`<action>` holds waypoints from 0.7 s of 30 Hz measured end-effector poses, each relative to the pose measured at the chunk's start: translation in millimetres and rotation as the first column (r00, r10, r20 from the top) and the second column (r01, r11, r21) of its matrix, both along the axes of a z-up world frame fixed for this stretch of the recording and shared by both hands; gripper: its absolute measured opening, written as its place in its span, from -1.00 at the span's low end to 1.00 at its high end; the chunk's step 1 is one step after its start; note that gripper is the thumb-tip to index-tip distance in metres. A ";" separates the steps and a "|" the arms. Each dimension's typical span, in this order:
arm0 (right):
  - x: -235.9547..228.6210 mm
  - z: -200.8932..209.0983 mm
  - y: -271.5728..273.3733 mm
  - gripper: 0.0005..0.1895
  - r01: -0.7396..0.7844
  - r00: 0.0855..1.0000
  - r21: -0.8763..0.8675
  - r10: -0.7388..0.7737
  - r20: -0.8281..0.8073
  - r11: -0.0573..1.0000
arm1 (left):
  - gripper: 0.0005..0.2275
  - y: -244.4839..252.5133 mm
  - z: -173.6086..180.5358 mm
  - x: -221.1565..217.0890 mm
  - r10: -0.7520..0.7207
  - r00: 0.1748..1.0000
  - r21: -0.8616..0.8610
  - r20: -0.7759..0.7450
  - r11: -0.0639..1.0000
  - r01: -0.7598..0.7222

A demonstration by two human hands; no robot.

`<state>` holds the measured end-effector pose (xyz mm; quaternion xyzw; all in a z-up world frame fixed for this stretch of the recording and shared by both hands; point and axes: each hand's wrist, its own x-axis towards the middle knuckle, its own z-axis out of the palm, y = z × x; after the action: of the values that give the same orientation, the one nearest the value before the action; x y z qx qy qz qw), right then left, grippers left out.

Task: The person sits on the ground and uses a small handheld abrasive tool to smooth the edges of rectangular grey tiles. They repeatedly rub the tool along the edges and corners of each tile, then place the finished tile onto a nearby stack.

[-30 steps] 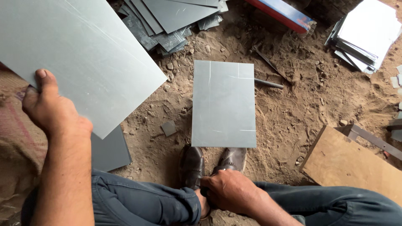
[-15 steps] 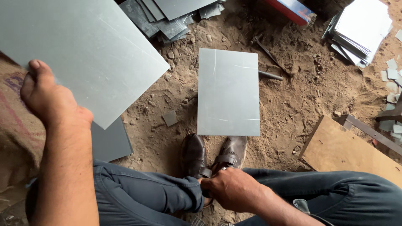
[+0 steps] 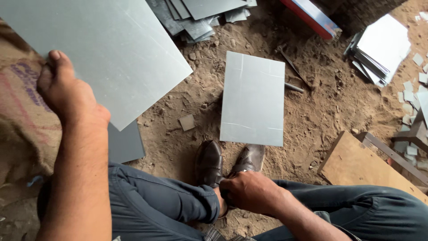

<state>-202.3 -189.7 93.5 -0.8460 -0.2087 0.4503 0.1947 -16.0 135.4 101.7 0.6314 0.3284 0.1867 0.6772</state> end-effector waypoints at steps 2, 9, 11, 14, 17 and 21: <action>3.3 -2.3 -1.1 -0.83 -0.018 0.999 0.035 0.017 0.038 0.999 | -0.62 1.4 2.8 -1.1 -0.002 1.000 -0.029 0.015 1.000 0.002; 2.9 -5.3 -4.2 -0.86 -0.002 0.994 0.104 -0.009 0.106 0.995 | -0.62 1.8 4.9 -1.7 0.003 1.000 -0.021 -0.012 1.000 -0.004; 2.2 -4.5 -3.9 -0.85 -0.006 0.992 0.099 -0.006 0.123 0.995 | -0.62 1.3 2.9 -0.7 0.008 1.000 -0.038 0.017 0.999 -0.007; 3.4 2.2 -4.7 -0.85 0.007 0.992 0.108 -0.020 0.121 0.994 | -0.63 1.7 -1.8 1.1 -0.021 0.997 -0.065 0.076 0.998 0.026; 4.1 19.6 -6.6 -0.73 0.038 0.998 0.032 -0.039 0.040 0.999 | -0.64 5.9 -8.2 2.4 -0.019 0.998 -0.011 0.065 1.000 0.020; 5.9 58.4 -14.0 -0.46 0.057 0.998 0.199 -0.061 0.010 0.978 | -0.62 10.1 -14.9 4.4 -0.043 0.992 -0.007 0.118 0.999 0.044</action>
<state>-196.3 -203.7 151.9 -0.8317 -0.2291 0.4144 0.2899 -11.6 145.4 86.8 0.6231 0.2747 0.2074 0.7023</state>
